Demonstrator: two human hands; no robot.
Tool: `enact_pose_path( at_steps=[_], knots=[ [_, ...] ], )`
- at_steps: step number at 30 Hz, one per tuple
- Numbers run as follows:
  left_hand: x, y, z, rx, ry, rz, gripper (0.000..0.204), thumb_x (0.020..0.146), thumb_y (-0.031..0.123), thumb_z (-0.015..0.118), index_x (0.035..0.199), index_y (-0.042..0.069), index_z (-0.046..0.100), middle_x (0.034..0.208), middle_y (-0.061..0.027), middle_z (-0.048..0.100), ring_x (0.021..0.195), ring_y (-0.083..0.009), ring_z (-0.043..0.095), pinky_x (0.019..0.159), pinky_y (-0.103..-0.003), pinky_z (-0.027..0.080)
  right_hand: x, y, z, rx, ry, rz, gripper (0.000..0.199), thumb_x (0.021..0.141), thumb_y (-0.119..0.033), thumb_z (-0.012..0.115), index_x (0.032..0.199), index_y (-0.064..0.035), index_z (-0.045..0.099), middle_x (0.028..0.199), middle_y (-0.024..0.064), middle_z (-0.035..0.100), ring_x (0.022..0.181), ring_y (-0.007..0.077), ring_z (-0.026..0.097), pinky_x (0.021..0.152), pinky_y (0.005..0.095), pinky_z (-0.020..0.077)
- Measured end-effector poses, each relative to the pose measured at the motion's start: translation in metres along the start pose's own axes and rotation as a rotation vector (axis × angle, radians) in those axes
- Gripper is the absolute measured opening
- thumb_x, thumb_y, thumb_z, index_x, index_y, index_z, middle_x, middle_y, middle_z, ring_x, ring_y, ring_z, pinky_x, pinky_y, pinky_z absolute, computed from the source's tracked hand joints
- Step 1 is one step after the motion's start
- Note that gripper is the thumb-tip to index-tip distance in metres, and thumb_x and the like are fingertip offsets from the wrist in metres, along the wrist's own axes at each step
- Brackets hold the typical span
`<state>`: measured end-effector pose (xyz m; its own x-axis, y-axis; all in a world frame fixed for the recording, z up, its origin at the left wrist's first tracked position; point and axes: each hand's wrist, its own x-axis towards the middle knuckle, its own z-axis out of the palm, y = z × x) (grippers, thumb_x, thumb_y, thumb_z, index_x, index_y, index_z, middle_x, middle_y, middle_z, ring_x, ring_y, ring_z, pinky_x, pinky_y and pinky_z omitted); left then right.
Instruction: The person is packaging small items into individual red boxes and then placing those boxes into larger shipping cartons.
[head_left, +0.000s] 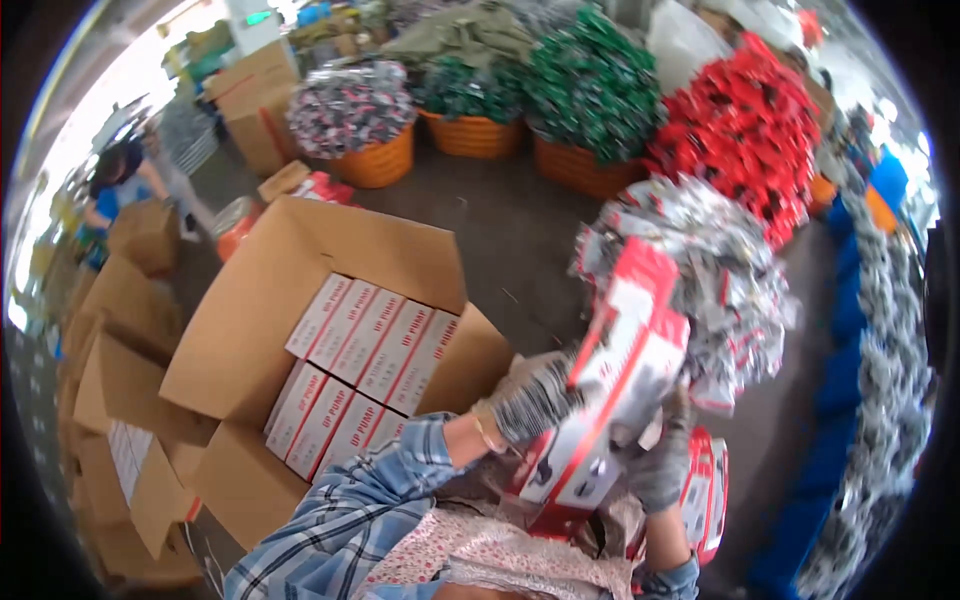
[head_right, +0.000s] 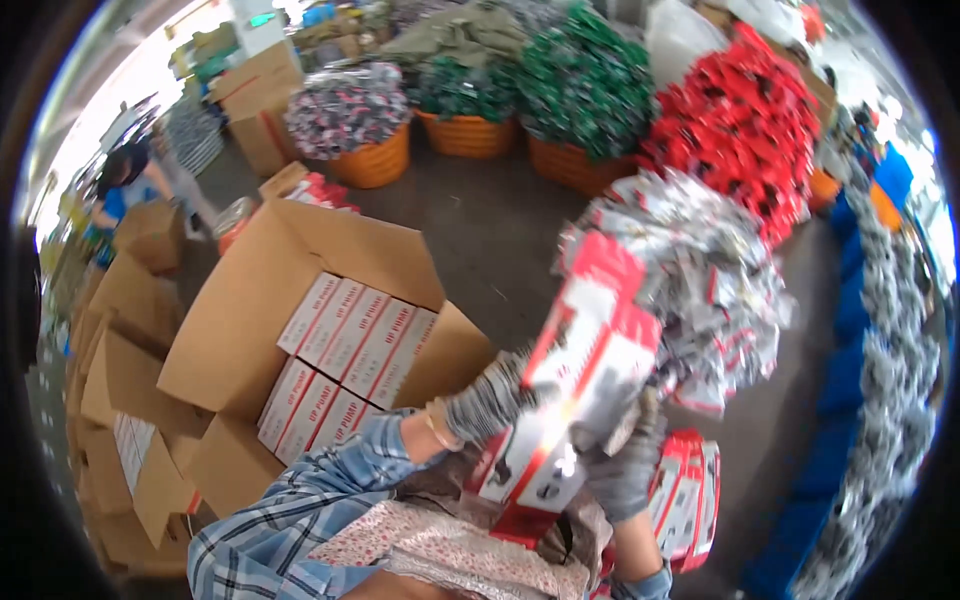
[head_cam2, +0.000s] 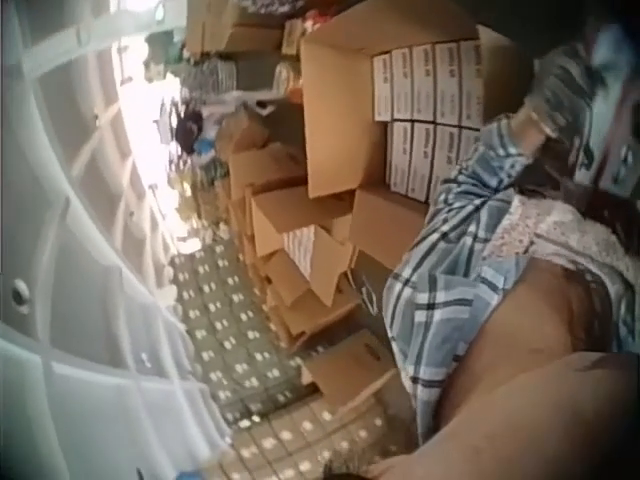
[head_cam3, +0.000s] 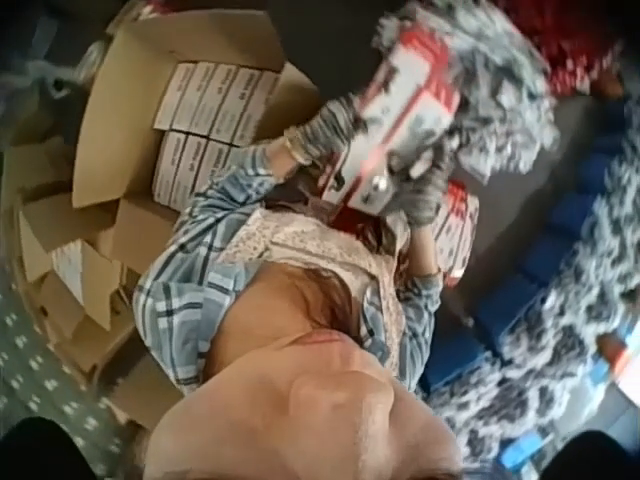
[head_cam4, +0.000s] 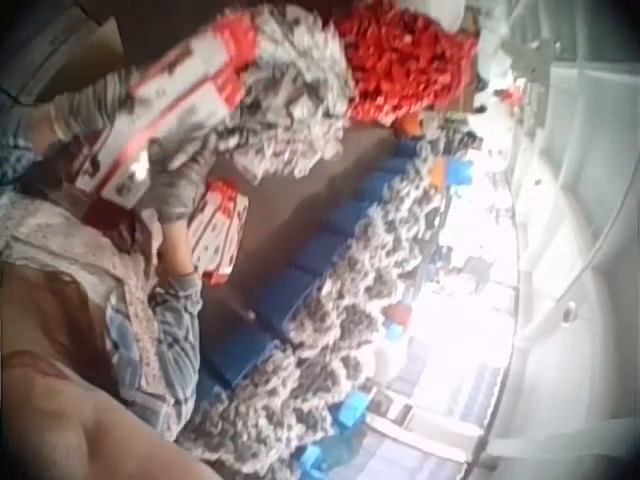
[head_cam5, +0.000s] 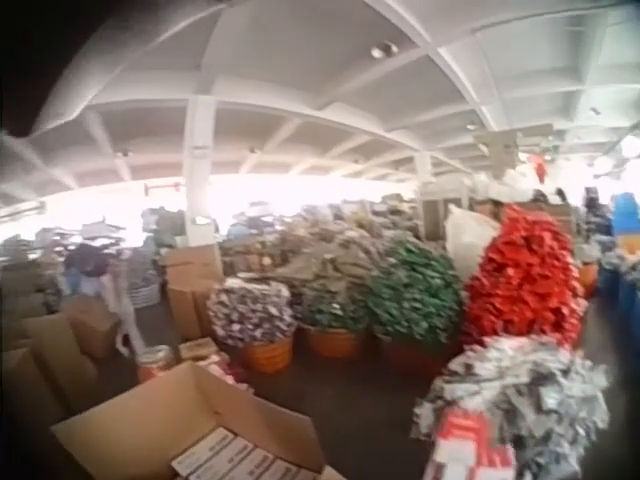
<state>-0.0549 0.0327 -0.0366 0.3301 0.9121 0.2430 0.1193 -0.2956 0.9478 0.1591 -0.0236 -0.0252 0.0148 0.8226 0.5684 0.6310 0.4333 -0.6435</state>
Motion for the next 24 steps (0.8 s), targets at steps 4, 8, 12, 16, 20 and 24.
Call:
enact_pose_path(
  at_steps=[4,8,12,16,20,24],
  knots=[
    [-0.026,0.027,0.014,-0.193,-0.058,-0.016,0.056,0.088,0.026,0.065,0.134,0.004,0.044,0.13,-0.0165,0.051,0.115,-0.023,0.051,0.097,-0.034,0.04,0.036,-0.007,-0.008,-0.425,-0.06,-0.318,0.053,0.083,-0.028,0.063,0.125,0.0008,0.049,0.118,0.0199,0.052,0.106,0.0344,0.052,0.095,0.0436,0.0395],
    [-0.038,0.012,0.026,-0.313,-0.116,-0.115,0.06,0.089,0.03,0.063,0.14,0.007,0.04,0.133,-0.0167,0.048,0.116,-0.0283,0.052,0.097,-0.036,0.041,0.067,-0.018,-0.019,-0.432,-0.183,-0.317,0.035,0.083,-0.023,0.063,0.107,0.0011,0.056,0.095,0.018,0.055,0.087,0.0359,0.054,0.08,0.0432,0.0427],
    [-0.038,0.027,0.041,0.116,0.123,0.071,0.081,0.085,0.035,0.066,0.146,0.002,0.023,0.138,-0.0214,0.043,0.122,-0.0331,0.047,0.1,-0.039,0.039,0.082,-0.007,-0.034,-0.292,-0.313,-0.3,0.019,0.083,-0.019,0.063,0.083,0.0001,0.059,0.071,0.0139,0.052,0.068,0.0341,0.051,0.065,0.0421,0.0417],
    [-0.025,0.037,0.049,0.276,0.156,0.043,0.105,0.079,0.043,0.071,0.146,-0.006,0.006,0.143,-0.029,0.03,0.132,-0.0371,0.036,0.105,-0.04,0.033,0.08,-0.023,-0.037,-0.188,-0.372,-0.381,0.023,0.083,-0.018,0.063,0.069,-0.0012,0.055,0.06,0.0119,0.048,0.06,0.0329,0.05,0.059,0.0414,0.0404],
    [-0.023,0.072,0.047,0.538,0.136,0.142,0.123,0.071,0.053,0.073,0.142,-0.011,-0.005,0.146,-0.0344,0.016,0.135,-0.0422,0.028,0.11,-0.041,0.027,0.072,-0.035,-0.048,-0.105,-0.453,-0.237,0.024,0.08,-0.017,0.065,0.066,-0.0037,0.051,0.063,0.0136,0.049,0.065,0.0352,0.051,0.061,0.0443,0.0397],
    [-0.019,0.082,0.042,0.333,-0.177,0.09,0.131,0.058,0.052,0.082,0.138,-0.019,0.006,0.136,-0.0398,0.026,0.131,-0.0468,0.029,0.11,-0.041,0.025,0.064,-0.045,-0.042,-0.13,-0.331,-0.509,0.021,0.078,-0.017,0.068,0.07,-0.0057,0.052,0.07,0.0135,0.053,0.067,0.0369,0.052,0.062,0.0457,0.0395]
  ],
)
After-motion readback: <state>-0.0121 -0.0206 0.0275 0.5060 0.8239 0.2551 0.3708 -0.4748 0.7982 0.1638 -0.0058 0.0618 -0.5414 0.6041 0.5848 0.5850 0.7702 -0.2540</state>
